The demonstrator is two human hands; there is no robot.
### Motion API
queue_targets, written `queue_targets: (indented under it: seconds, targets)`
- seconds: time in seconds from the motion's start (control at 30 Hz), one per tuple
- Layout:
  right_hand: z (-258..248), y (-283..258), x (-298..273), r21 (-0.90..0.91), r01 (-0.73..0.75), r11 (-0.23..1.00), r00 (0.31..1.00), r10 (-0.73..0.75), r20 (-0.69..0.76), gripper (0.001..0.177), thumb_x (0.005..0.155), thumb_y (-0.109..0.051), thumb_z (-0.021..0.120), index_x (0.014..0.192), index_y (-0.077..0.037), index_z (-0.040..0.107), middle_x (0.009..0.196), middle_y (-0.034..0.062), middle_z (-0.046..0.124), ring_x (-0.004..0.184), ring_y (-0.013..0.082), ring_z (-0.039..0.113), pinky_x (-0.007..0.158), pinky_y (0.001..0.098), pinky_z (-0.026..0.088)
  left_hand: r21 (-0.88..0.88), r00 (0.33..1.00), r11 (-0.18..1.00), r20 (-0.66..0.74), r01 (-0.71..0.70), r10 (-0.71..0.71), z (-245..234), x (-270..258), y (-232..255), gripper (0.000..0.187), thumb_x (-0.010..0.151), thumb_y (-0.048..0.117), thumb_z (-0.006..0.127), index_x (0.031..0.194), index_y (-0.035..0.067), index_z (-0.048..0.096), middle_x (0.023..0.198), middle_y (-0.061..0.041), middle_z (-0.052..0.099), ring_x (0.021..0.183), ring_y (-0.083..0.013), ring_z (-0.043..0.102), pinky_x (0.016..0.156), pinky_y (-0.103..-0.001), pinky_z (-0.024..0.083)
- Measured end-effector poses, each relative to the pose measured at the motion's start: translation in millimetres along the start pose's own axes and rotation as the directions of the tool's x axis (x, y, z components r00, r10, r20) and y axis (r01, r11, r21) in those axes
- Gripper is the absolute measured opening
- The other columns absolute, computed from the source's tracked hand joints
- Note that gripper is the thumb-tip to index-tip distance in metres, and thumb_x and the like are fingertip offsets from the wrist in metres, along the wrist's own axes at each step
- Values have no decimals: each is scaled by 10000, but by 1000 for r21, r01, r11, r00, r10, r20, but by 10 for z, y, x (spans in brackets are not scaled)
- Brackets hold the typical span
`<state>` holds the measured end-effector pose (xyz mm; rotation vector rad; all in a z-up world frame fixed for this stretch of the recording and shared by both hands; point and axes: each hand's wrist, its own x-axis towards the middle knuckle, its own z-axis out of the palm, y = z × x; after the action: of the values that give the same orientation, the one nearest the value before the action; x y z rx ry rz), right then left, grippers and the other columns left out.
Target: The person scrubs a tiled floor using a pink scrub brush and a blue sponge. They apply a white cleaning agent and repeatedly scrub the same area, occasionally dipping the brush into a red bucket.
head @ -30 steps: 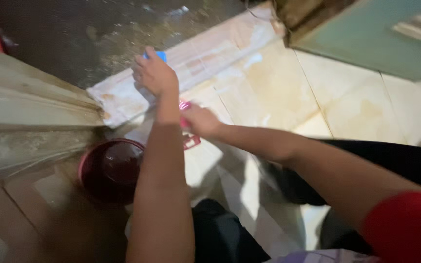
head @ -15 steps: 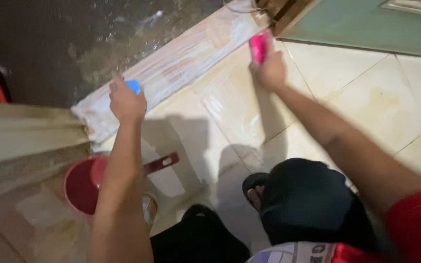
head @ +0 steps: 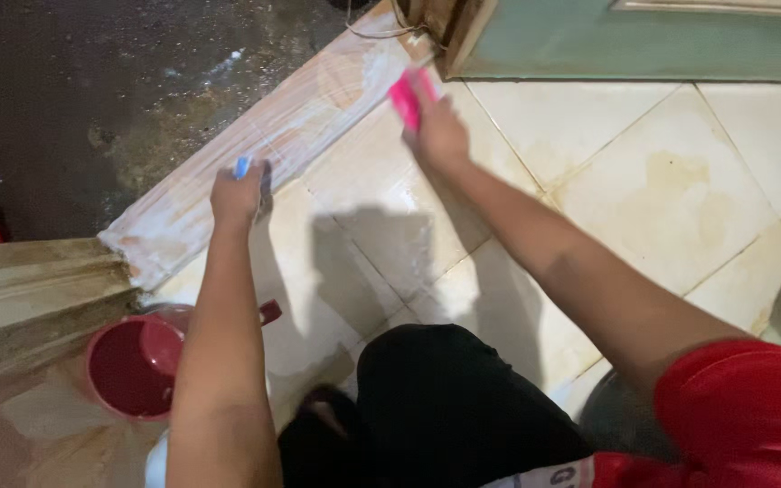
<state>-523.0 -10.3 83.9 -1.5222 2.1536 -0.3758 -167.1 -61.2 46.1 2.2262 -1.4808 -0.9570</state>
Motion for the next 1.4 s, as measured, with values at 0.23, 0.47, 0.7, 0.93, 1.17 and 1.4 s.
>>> queue_targets:
  seconds: [0.23,0.47,0.7,0.93,1.17,1.4]
  targets:
    - [996,-300,-1076,222,269,937,962,-274,-8,838,826,-155,712,1577,-217,347,1254,219,629,1083,409,645,911,511,520,219,999,976,-40,16,-7,473,-440,-407,721,909,451,695,1442,86,374,1193,-360,633,1133,-520,618,972,-543,488]
    - [768,573,-1116,155,333,930,919,-357,169,776,844,-192,752,1543,-158,414,1259,221,626,1136,399,620,956,498,497,479,976,876,163,48,-142,273,-837,-369,931,632,304,948,1338,115,371,1197,-254,655,1122,-438,656,931,-516,538]
    - [-587,1473,-411,53,-256,965,941,261,-216,862,783,-187,752,1565,-182,388,1197,237,599,1071,419,612,924,509,490,369,988,928,153,-55,-3,312,-816,-414,1039,511,312,1029,1293,86,383,1128,-203,695,1057,-399,687,874,-502,548]
    - [602,-132,-320,91,283,955,955,-272,-115,810,750,-143,717,1510,-244,457,1237,192,638,1117,422,616,888,532,510,333,983,930,147,-155,112,334,-844,-443,1027,534,311,1023,1310,70,395,1113,-244,691,1049,-444,677,874,-505,535]
    - [221,1093,-193,241,26,970,972,32,-233,595,810,-168,707,1374,-82,541,1242,206,648,1111,383,657,950,507,511,300,969,929,179,-219,170,254,-858,-384,912,693,355,942,1348,47,387,1084,-282,688,1035,-473,673,868,-524,521]
    - [-996,3723,-1114,120,-263,957,701,275,-658,769,861,-272,671,1525,13,407,1083,282,675,981,427,673,814,536,542,43,972,972,44,-231,230,507,-752,-623,608,951,388,784,1295,25,437,1059,-219,695,982,-394,686,901,-466,515]
